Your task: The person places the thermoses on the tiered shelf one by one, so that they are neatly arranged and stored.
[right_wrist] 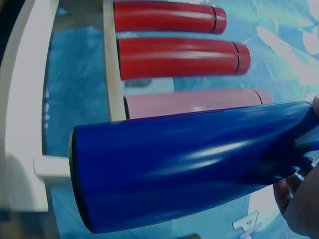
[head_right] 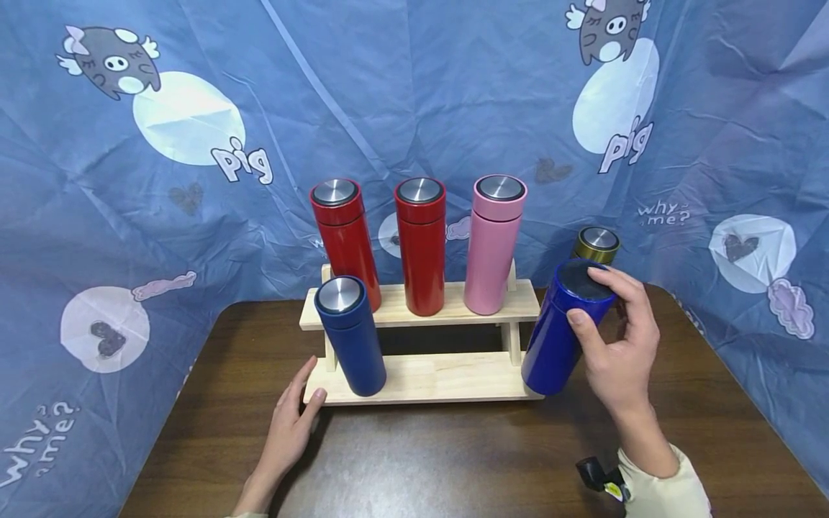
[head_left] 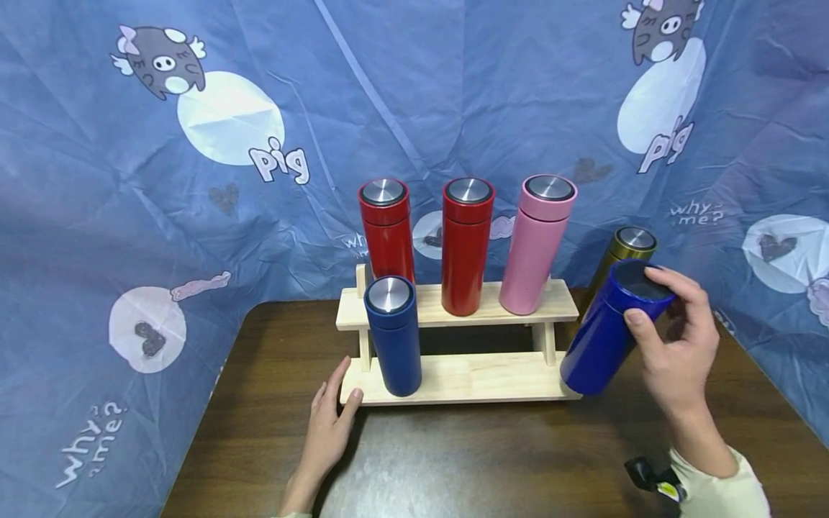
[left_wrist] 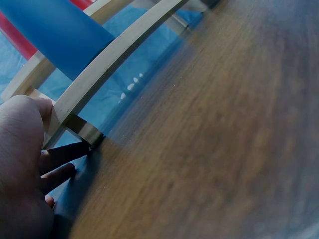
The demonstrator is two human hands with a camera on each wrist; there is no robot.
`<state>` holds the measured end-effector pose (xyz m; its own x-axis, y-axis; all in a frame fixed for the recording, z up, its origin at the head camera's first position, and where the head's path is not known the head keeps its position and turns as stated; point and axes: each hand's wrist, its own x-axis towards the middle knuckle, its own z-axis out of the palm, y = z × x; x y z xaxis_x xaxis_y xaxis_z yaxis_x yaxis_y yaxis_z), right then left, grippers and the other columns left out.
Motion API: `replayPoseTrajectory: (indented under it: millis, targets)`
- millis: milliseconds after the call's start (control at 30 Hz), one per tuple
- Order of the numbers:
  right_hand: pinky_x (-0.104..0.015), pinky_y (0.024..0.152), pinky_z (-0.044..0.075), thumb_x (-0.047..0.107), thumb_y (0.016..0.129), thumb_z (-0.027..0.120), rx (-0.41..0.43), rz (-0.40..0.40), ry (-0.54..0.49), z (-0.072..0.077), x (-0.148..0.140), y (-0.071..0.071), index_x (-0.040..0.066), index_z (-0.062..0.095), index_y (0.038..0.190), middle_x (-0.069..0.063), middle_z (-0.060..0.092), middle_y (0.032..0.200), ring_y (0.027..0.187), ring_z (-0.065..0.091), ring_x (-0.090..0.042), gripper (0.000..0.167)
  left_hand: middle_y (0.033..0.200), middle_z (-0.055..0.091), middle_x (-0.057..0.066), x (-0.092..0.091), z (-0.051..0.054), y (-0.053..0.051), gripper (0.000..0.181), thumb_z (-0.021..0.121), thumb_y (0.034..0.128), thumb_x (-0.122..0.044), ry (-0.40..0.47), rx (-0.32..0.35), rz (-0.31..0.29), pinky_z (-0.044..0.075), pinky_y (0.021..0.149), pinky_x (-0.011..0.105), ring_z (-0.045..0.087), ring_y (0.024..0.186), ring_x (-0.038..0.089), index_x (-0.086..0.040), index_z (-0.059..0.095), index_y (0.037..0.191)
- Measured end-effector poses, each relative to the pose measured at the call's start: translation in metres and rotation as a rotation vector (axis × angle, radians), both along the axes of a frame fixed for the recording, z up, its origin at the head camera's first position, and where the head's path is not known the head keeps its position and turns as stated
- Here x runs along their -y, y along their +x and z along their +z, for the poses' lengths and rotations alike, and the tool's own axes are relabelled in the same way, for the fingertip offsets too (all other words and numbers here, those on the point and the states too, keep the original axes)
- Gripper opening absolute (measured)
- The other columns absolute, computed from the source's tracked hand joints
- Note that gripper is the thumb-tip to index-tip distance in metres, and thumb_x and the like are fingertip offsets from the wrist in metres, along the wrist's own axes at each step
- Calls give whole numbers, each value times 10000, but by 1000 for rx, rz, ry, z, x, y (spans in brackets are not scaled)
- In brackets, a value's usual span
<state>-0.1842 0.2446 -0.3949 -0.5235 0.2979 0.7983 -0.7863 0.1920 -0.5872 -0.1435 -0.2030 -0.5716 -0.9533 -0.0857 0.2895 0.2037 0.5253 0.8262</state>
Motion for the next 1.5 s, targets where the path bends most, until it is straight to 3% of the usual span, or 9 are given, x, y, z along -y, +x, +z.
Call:
replayPoseTrajectory:
  millis: [133,367,700,1500]
  targets:
    - [-229,1005,511,176,990,866,13,-2,42,-4,11,1,-197,625,1353,-62,698,1391,1231,658,-202,573,1727,470,156,0,0,0,585,594,1151,-238,-3,-2,-1,146,1325,703,428,1580,453,-43,443,1681]
    - [-244,1025,516,122,982,865,14,80,29,-8,29,-2,-195,622,1364,-92,691,1403,1245,650,-228,552,1728,466,159,0,1,1,587,592,1154,-249,-2,10,-4,143,1326,710,417,1584,459,-43,440,1683]
    - [-269,1110,499,244,1001,865,42,123,74,-10,58,-4,-193,618,1354,-75,676,1430,1338,627,-234,613,1726,467,165,0,-1,0,584,589,1152,-236,-2,-5,-4,145,1319,722,419,1581,463,-43,441,1683]
    - [-267,1068,504,219,1027,833,133,277,111,-31,117,-12,-96,641,1410,-46,649,1474,1319,630,-200,532,1730,460,165,0,0,0,592,588,1154,-257,-7,7,-4,139,1315,732,422,1578,475,-48,436,1687]
